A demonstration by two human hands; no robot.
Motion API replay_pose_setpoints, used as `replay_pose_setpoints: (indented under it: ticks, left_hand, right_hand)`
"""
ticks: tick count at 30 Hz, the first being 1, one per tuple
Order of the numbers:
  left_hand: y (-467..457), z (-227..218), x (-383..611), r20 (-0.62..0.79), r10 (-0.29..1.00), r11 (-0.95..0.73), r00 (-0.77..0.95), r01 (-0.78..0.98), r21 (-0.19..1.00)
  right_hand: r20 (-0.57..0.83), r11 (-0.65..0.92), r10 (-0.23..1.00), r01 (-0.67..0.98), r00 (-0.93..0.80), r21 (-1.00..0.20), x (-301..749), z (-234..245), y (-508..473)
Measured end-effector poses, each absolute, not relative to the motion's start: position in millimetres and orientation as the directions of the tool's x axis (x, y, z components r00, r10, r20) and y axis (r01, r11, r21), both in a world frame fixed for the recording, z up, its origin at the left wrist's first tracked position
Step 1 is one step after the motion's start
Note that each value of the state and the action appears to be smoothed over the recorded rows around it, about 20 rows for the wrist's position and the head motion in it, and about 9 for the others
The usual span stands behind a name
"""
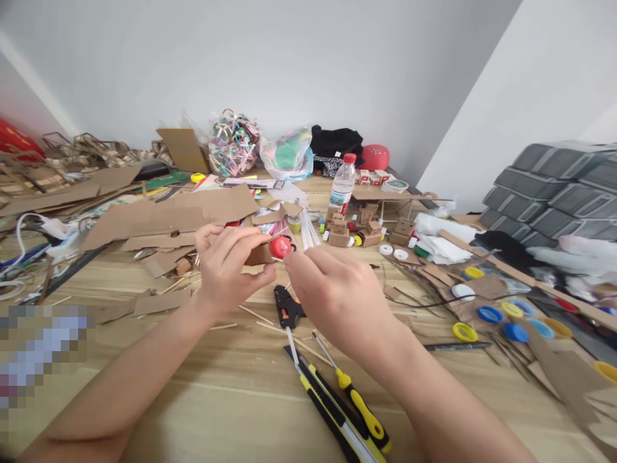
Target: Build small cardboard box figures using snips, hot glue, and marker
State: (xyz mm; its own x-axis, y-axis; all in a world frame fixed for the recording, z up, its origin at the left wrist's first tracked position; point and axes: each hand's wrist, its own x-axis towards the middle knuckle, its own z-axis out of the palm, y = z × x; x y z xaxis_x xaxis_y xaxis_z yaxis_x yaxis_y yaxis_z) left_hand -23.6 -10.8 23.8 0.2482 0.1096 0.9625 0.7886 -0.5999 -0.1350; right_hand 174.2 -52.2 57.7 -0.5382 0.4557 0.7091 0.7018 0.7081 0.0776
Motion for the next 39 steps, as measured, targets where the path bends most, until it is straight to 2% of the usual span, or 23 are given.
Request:
replay_pose_setpoints:
  ticks: [5,9,12,15,19,23,31,35,39]
  left_hand:
    - [-10,21,-23,0.96,0.147,-0.608,0.24,0.787,-0.104]
    - [-9,17,-23,0.955,0.186,-0.621,0.232,0.781,-0.069]
    - [-8,18,-25,0.949,0.262,-0.613,0.178,0.79,0.021]
    - [-9,20,-27,0.932,0.335,-0.64,0.139,0.759,0.117]
    - [-11,19,-23,0.9,0.413,-0.696,0.136,0.685,0.216]
    - [-13,17,-17,0.904,0.4,-0.745,0.151,0.628,0.225]
    - [-18,21,-21,0.859,0.425,-0.751,0.285,0.641,0.158]
    - [-17,25,-24,0.772,0.534,-0.743,0.345,0.627,0.234]
    - [-15,29,-27,0.696,0.61,-0.727,0.379,0.616,0.302]
  right_hand:
    - [0.667,0.712,0.495,0.7,-0.557,0.055,176,57,-50]
    - [0.609,0.753,0.54,0.657,-0.581,-0.041,174,63,-52]
    - [0.521,0.818,0.537,0.562,-0.664,-0.127,172,69,-55]
    - [0.567,0.824,0.532,0.538,-0.629,-0.178,174,75,-56]
    - [0.684,0.751,0.58,0.617,-0.443,-0.238,181,79,-48]
    - [0.647,0.73,0.625,0.622,-0.437,-0.284,182,75,-38]
    - [0.68,0.775,0.525,0.618,-0.512,-0.132,183,70,-32]
    - [0.618,0.772,0.558,0.62,-0.554,-0.141,187,72,-30]
    - [0.582,0.807,0.54,0.572,-0.608,-0.151,187,72,-26]
